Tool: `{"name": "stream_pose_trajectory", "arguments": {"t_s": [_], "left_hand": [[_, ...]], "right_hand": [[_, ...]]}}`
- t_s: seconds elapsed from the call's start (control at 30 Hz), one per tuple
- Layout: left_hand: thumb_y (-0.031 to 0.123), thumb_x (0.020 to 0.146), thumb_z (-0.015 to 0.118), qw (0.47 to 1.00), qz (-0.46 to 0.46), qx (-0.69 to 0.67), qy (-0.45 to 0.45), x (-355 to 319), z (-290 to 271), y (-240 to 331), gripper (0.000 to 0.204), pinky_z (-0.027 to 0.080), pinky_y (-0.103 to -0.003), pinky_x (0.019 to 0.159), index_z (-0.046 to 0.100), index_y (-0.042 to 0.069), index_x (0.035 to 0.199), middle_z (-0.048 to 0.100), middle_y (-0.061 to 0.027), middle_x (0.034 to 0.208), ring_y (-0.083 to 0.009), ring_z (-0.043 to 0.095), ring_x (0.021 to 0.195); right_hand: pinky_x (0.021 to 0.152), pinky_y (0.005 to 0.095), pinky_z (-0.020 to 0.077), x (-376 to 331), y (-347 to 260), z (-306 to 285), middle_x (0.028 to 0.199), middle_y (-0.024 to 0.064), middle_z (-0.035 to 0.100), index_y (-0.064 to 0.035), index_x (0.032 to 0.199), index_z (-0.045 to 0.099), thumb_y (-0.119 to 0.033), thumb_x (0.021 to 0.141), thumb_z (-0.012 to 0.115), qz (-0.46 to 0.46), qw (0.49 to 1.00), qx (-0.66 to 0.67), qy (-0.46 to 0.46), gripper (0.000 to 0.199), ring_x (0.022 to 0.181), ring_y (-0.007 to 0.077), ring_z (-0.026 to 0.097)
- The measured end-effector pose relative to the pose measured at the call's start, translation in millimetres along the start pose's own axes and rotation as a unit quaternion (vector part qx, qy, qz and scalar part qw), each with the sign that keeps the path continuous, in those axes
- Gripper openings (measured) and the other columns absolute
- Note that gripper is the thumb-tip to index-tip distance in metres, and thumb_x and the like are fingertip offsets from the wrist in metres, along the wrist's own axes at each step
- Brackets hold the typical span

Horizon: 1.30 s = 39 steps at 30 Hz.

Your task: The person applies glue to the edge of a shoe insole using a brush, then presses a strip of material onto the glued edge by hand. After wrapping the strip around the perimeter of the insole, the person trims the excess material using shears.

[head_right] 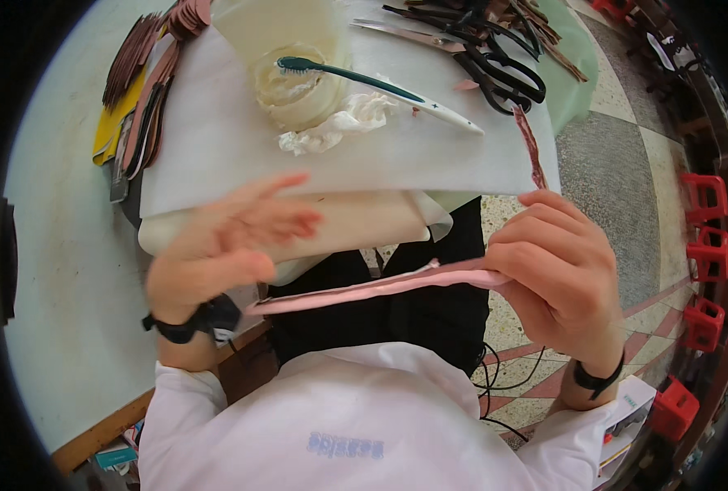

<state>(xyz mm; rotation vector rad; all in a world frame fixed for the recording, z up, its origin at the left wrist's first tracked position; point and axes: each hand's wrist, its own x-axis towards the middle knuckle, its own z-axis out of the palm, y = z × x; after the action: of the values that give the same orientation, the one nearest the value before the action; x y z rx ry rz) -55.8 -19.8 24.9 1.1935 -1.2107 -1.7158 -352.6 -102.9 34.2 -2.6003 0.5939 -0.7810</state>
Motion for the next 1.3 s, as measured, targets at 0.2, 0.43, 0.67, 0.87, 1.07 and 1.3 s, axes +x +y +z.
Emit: {"name": "stream_pose_trajectory", "arguments": {"t_s": [0.2, 0.43, 0.67, 0.87, 1.07, 1.3], "left_hand": [[-0.001, 0.076, 0.061, 0.952, 0.106, 0.285, 0.033, -8.8, 14.8, 22.3, 0.032, 0.043, -0.031, 0.089, 0.06, -0.007, 0.108, 0.063, -0.017, 0.104, -0.0229, 0.059, 0.099], [0.0, 0.079, 0.06, 0.901, 0.204, 0.358, 0.135, 14.2, 48.1, -29.6, 0.014, 0.046, -0.027, 0.056, 0.066, -0.002, 0.092, 0.065, -0.0118, 0.074, -0.0179, 0.061, 0.062], [0.003, 0.08, 0.06, 0.963, 0.022, 0.243, 0.112, 34.9, 41.8, -30.3, 0.01, 0.036, -0.022, 0.05, 0.065, -0.004, 0.086, 0.056, -0.0007, 0.062, -0.0046, 0.044, 0.056], [0.005, 0.082, 0.059, 0.972, -0.016, 0.215, 0.094, 40.4, 45.3, -25.5, 0.011, 0.033, -0.021, 0.05, 0.064, -0.004, 0.085, 0.053, 0.0026, 0.062, -0.0037, 0.042, 0.057], [0.003, 0.08, 0.059, 0.977, -0.021, 0.191, 0.095, 41.5, 46.8, -30.2, 0.008, 0.032, -0.02, 0.049, 0.064, -0.004, 0.082, 0.052, 0.0035, 0.061, -0.0023, 0.041, 0.056], [0.001, 0.08, 0.059, 0.98, 0.008, 0.174, 0.094, 40.1, 47.5, -35.2, 0.007, 0.032, -0.02, 0.049, 0.064, -0.004, 0.08, 0.051, 0.0051, 0.061, -0.0015, 0.04, 0.056]], "right_hand": [[0.046, 0.0301, 0.0384, 24.5, 2.6, 13.5, 0.058, 0.0125, 0.052, 0.0012, 0.068, 0.057, 0.003, 0.064, 0.066, 0.122, 0.977, 0.128, -0.115, 0.01, 0.048, 0.0249, 0.047], [0.047, 0.0274, 0.0357, 45.6, 1.3, 32.8, 0.052, 0.0103, 0.048, 0.0046, 0.071, 0.06, -0.001, 0.069, 0.066, 0.215, 0.934, 0.21, -0.19, 0.009, 0.047, 0.014, 0.041], [0.048, 0.0221, 0.0338, 44.9, 21.0, 49.0, 0.055, -0.0016, 0.051, 0.0048, 0.069, 0.061, -0.003, 0.071, 0.067, 0.311, 0.871, 0.292, -0.243, 0.01, 0.053, 0.0041, 0.043], [0.046, 0.0227, 0.0322, 40.2, 30.2, 52.6, 0.055, -0.0031, 0.051, 0.0042, 0.067, 0.063, -0.008, 0.071, 0.068, 0.335, 0.839, 0.354, -0.244, 0.013, 0.052, 0.0035, 0.042], [0.048, 0.0223, 0.0345, 41.0, 27.7, 46.2, 0.056, -0.0011, 0.052, 0.0046, 0.07, 0.063, -0.009, 0.072, 0.068, 0.315, 0.853, 0.327, -0.256, 0.015, 0.053, 0.0043, 0.044], [0.056, 0.0219, 0.0401, 39.8, 29.0, 27.2, 0.066, 0.0029, 0.059, 0.0043, 0.079, 0.061, -0.005, 0.076, 0.064, 0.241, 0.923, 0.219, -0.205, 0.01, 0.061, 0.0071, 0.051]]}}
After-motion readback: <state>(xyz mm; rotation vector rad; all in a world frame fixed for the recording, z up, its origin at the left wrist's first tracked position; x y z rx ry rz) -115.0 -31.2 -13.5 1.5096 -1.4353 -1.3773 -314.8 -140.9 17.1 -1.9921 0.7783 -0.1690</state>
